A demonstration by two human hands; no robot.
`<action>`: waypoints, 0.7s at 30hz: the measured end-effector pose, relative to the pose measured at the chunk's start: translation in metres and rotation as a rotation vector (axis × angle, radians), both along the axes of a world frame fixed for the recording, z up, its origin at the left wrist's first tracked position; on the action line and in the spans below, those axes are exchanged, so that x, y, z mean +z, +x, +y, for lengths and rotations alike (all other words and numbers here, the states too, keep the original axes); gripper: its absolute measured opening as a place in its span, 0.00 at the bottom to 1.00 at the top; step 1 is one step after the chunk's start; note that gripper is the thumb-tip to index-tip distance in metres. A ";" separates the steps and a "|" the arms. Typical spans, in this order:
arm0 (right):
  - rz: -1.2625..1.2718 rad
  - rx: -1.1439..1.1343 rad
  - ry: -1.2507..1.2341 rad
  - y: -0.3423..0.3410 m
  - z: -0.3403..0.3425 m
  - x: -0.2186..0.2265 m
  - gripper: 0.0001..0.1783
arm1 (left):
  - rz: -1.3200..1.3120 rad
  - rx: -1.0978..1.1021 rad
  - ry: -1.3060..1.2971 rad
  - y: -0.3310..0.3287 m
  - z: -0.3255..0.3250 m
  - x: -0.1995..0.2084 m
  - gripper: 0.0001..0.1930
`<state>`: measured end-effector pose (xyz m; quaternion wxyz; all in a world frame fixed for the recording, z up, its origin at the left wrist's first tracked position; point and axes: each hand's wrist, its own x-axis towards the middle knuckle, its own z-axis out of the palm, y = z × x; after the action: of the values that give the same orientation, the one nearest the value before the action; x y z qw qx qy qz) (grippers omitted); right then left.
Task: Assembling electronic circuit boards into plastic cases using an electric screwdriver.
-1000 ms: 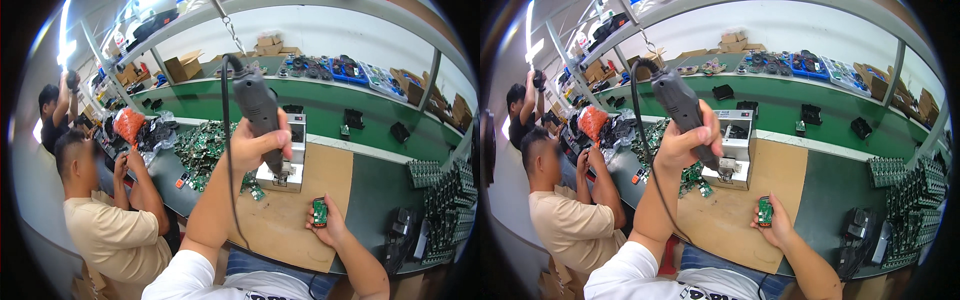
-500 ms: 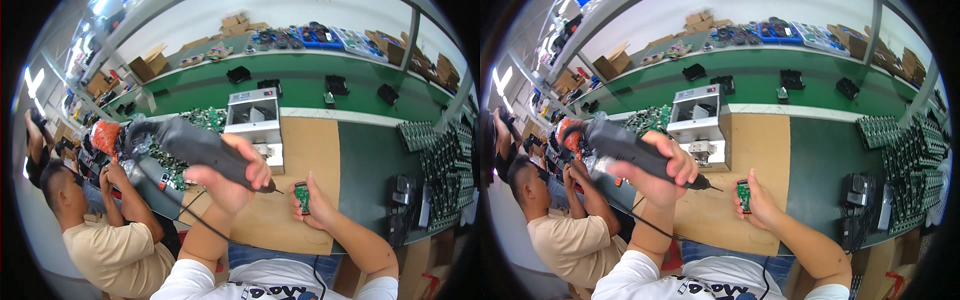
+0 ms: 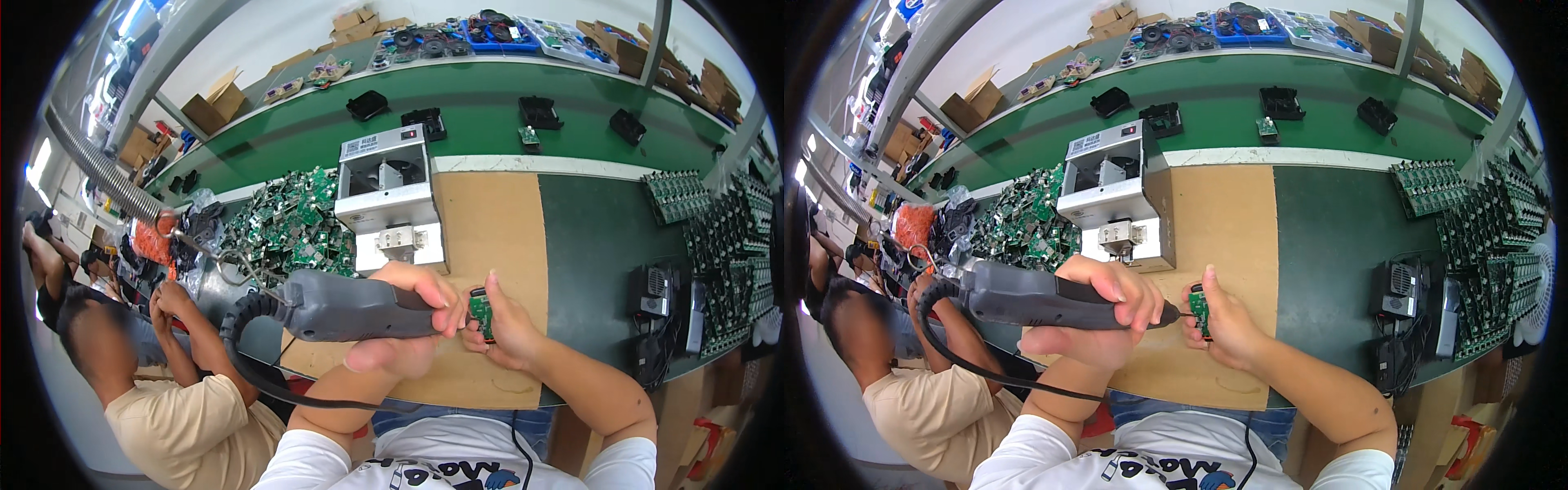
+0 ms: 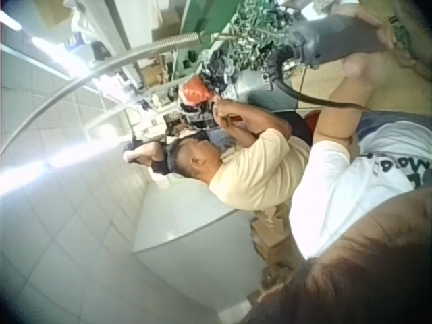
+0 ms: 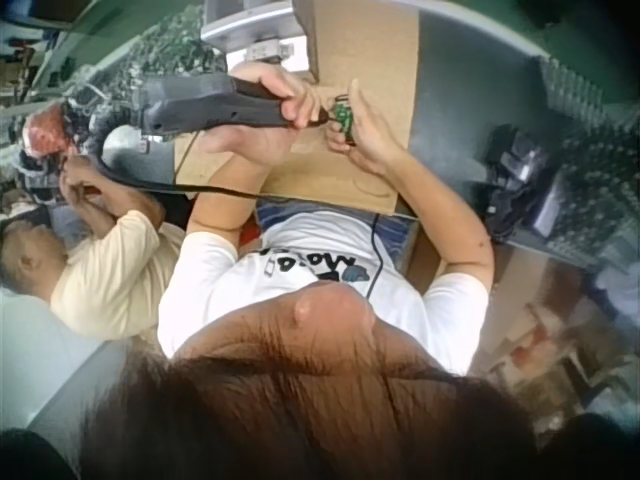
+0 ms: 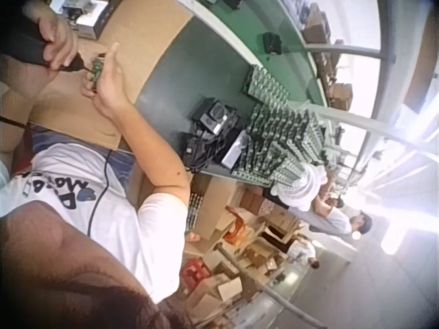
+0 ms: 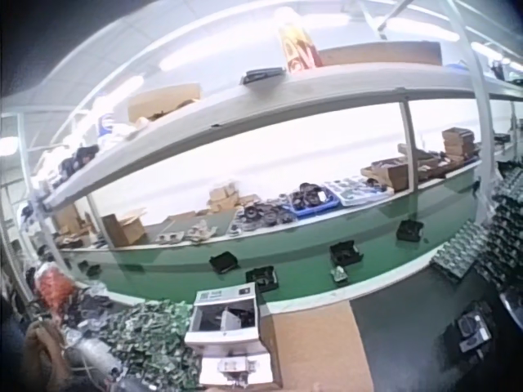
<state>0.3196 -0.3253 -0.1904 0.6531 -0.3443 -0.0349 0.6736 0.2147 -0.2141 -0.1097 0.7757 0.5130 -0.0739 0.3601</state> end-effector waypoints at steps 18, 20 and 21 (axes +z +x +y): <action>0.052 -0.086 -0.051 -0.003 0.001 0.004 0.32 | -0.022 0.191 -0.074 0.002 -0.001 0.014 0.45; 0.056 -0.086 -0.040 -0.003 0.001 0.004 0.32 | -0.023 0.180 -0.062 0.002 -0.001 0.012 0.45; 0.046 -0.084 -0.042 -0.003 0.001 0.005 0.32 | -0.018 0.185 -0.060 0.002 -0.002 0.011 0.45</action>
<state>0.3169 -0.3240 -0.1853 0.6742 -0.3435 0.0088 0.6537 0.2172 -0.2157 -0.0986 0.7535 0.4910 -0.0223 0.4366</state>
